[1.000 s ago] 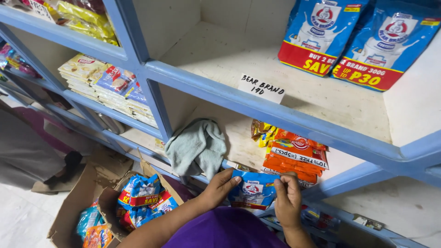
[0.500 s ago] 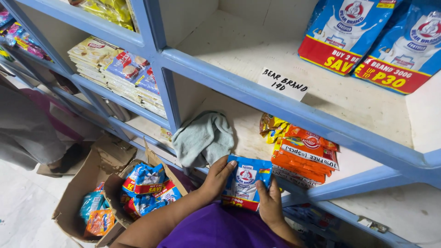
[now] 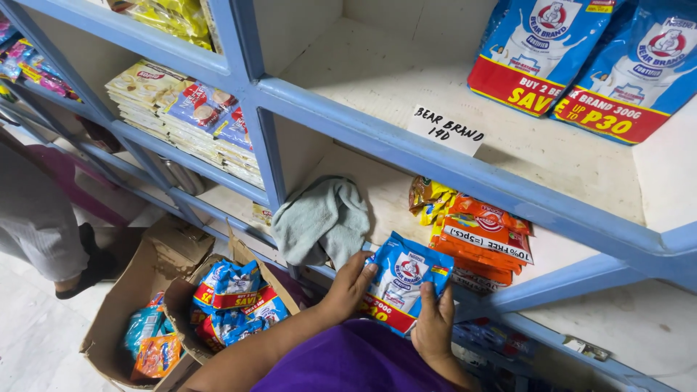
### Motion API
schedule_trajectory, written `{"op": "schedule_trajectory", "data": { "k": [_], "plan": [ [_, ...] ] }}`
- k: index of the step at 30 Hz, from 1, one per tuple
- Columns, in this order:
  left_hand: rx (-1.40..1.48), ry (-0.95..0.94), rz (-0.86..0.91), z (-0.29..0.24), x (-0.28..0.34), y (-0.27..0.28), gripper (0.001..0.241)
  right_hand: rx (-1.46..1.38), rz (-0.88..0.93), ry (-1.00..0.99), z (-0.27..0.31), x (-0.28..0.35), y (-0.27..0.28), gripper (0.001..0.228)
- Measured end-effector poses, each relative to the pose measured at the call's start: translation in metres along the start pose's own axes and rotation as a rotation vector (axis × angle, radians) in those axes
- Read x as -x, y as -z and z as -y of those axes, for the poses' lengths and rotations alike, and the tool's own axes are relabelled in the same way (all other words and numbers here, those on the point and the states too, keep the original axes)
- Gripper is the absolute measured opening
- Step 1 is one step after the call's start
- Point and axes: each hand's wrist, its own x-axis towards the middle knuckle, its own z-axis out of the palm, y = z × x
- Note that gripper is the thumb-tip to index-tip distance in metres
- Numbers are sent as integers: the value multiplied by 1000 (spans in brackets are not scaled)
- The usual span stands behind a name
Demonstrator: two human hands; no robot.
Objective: Stocking shelves with pouches of milk powder from a cardboard box.
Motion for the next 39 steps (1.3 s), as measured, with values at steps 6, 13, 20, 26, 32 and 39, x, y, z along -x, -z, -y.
{"op": "schedule_trajectory", "data": {
  "k": [6,13,20,26,32,39],
  "plan": [
    [-78,-27,-19,-4,2,2,29,-99,-102,-35,-11,-2,14,38],
    [188,111,151,-32,11,6,67,-258,18,-226,7,0,8,60],
    [-55,20,207,-30,23,26,71,414,-13,211,26,-24,61,51],
    [-162,-26,382,-45,27,32,80,636,420,123,77,-36,34,31],
    [-209,-253,391,-46,29,37,70,379,333,260,65,-33,43,13],
    [-247,-239,459,-47,25,37,59,613,253,427,87,-27,17,12]
  ]
}}
